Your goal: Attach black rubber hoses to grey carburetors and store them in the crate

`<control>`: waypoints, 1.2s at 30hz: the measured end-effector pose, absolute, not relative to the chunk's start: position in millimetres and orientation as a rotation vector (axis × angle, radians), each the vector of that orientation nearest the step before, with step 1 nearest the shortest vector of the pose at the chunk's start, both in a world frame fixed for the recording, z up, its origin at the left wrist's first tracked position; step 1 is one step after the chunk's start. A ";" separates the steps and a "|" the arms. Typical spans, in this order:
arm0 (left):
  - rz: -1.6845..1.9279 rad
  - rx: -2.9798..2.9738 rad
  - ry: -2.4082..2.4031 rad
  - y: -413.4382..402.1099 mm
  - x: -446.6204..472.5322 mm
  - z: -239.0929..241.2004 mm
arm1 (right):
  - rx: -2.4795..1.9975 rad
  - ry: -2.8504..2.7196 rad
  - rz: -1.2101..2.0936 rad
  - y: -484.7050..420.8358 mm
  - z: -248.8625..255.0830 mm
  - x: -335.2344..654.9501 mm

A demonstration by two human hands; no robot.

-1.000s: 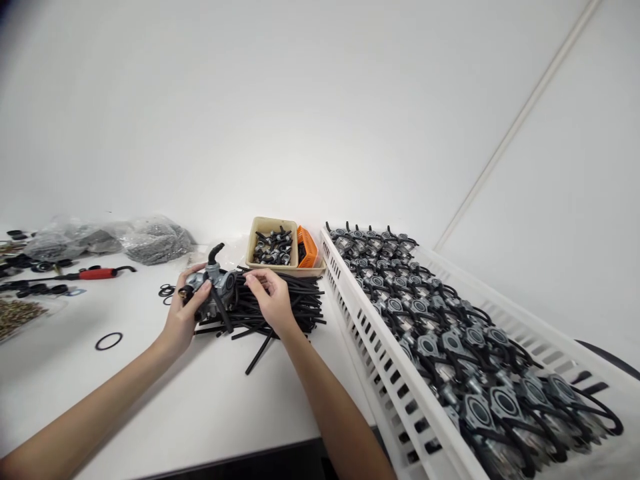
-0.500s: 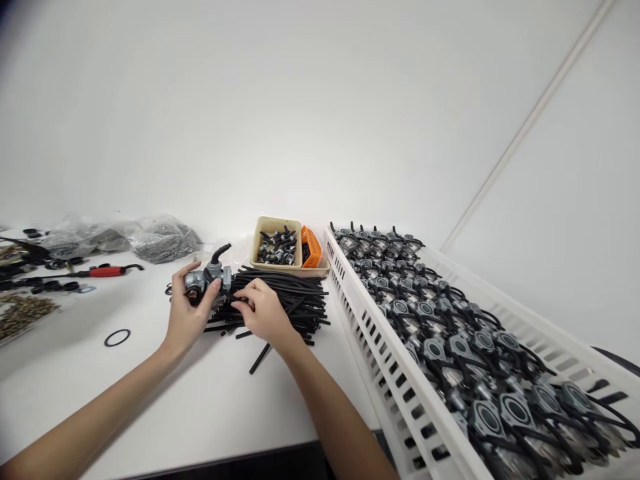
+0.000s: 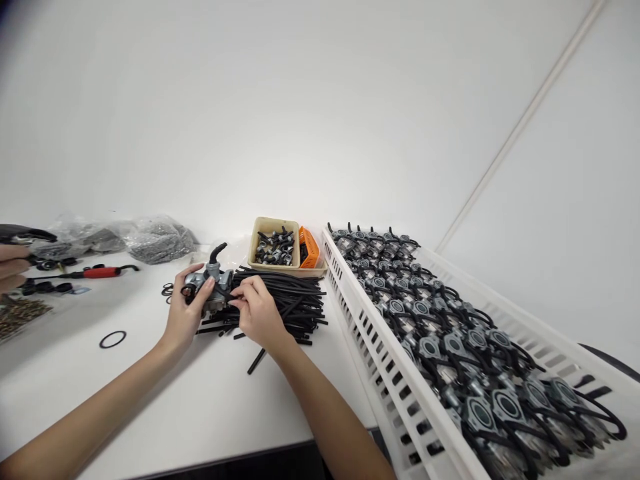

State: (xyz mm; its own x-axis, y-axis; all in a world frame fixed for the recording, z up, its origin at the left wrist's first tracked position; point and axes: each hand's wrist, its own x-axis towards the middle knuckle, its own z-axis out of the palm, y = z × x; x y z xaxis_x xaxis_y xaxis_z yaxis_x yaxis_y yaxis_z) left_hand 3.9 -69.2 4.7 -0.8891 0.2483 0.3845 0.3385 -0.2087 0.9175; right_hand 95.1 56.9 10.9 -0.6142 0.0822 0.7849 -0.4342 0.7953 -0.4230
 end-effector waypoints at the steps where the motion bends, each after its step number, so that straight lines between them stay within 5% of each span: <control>1: -2.291 -0.724 -1.938 -69.2 4.0 4.6 | 0.270 -2.113 0.779 57.4 9.8 94.2; 36: -2.495 -0.654 -1.873 -68.0 2.8 3.3 | -0.005 -2.181 1.038 57.5 18.1 90.7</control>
State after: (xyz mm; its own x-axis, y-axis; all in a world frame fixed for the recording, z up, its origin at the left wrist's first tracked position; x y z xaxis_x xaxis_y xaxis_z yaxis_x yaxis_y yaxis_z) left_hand 2.8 -68.0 3.3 -0.9147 0.2773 0.2939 0.2049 -0.3087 0.9288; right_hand 90.7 57.5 18.1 -0.7476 0.2888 0.5980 -0.2818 0.6774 -0.6795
